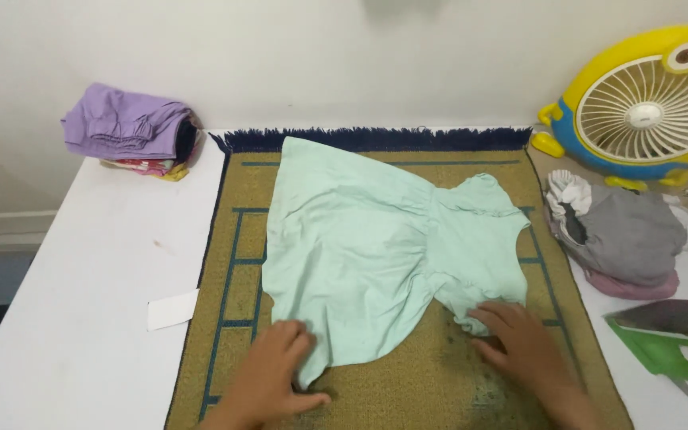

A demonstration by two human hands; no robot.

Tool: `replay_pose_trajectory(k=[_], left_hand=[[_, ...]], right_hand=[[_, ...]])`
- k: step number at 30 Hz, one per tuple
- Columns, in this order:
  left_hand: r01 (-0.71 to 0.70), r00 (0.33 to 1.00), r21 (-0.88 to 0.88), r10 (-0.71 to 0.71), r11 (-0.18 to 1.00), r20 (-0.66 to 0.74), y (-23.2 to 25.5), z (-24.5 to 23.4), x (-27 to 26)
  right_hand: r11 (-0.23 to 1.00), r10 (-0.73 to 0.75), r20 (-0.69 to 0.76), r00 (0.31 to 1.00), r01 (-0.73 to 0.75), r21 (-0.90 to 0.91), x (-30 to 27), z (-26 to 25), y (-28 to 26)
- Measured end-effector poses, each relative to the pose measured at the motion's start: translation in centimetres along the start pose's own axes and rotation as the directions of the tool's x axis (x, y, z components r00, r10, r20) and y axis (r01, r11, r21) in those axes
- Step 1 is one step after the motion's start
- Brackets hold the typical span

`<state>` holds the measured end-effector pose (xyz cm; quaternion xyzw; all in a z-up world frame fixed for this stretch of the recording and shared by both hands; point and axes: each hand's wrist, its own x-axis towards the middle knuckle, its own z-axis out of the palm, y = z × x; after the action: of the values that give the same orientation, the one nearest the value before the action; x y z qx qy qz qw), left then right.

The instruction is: Ironing a small mint-green dress on a patterned mat and then folding it neatly.

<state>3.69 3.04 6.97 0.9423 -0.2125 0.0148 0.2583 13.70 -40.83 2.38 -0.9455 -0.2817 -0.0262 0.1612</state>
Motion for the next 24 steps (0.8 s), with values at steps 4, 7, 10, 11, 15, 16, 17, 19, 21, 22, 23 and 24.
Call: replay_pose_trajectory(k=[4,7,10,11,15,16,17,19,21,22,23,24], left_hand=[[0.059,0.989,0.075,-0.048,0.995,-0.137,-0.3,3.6,-3.3],[0.078,0.961,0.041,-0.064,0.996,-0.271,-0.5,3.2,-4.0],[-0.008,0.842,0.089,0.055,0.996,-0.537,-0.7,3.0,-6.2],[-0.069,0.880,0.084,0.101,0.994,-0.464,-0.4,2.1,-7.0],[-0.245,0.964,0.106,0.254,0.964,-0.081,-3.8,6.9,-10.8],[-0.244,0.964,0.105,0.253,0.964,-0.081,-4.0,7.5,-11.3],[-0.259,0.964,0.075,0.262,0.963,-0.032,-4.2,8.1,-11.7],[-0.269,0.963,0.043,0.269,0.962,0.015,-4.4,8.7,-12.0],[-0.243,0.943,0.210,0.281,0.947,-0.179,-4.3,8.8,-11.9],[-0.240,0.945,0.208,0.277,0.948,-0.176,-3.6,8.8,-12.1],[-0.158,0.961,0.264,0.210,0.951,-0.179,-3.2,8.7,-11.8],[-0.076,0.972,0.318,0.141,0.945,-0.187,-2.8,8.6,-11.6]], right_hand=[[0.996,0.060,-0.019,0.998,-0.061,-0.072,-0.7,1.1,1.1],[0.989,0.141,-0.115,0.983,-0.146,-0.035,-1.0,0.1,2.6],[0.930,0.357,-0.165,0.919,-0.366,-0.026,-3.0,-2.5,4.5],[0.941,0.328,-0.224,0.918,-0.338,-0.003,-4.1,-3.5,4.4],[0.924,0.378,-0.027,0.926,-0.379,-0.056,-7.9,-3.9,5.4],[0.924,0.378,-0.026,0.926,-0.378,-0.056,-8.1,-3.4,5.6],[0.954,0.297,0.090,0.951,-0.299,0.014,-8.3,-3.0,5.7],[0.971,0.199,0.199,0.960,-0.221,0.095,-8.0,-3.5,5.1],[0.744,0.616,0.426,0.662,-0.668,-0.037,-7.0,-5.0,3.3],[0.744,0.615,0.431,0.661,-0.667,-0.037,-7.2,-4.8,3.6],[0.780,0.570,0.332,0.751,-0.622,0.069,-7.0,-4.5,4.1],[0.807,0.530,0.215,0.820,-0.566,0.169,-6.9,-4.2,4.5]])
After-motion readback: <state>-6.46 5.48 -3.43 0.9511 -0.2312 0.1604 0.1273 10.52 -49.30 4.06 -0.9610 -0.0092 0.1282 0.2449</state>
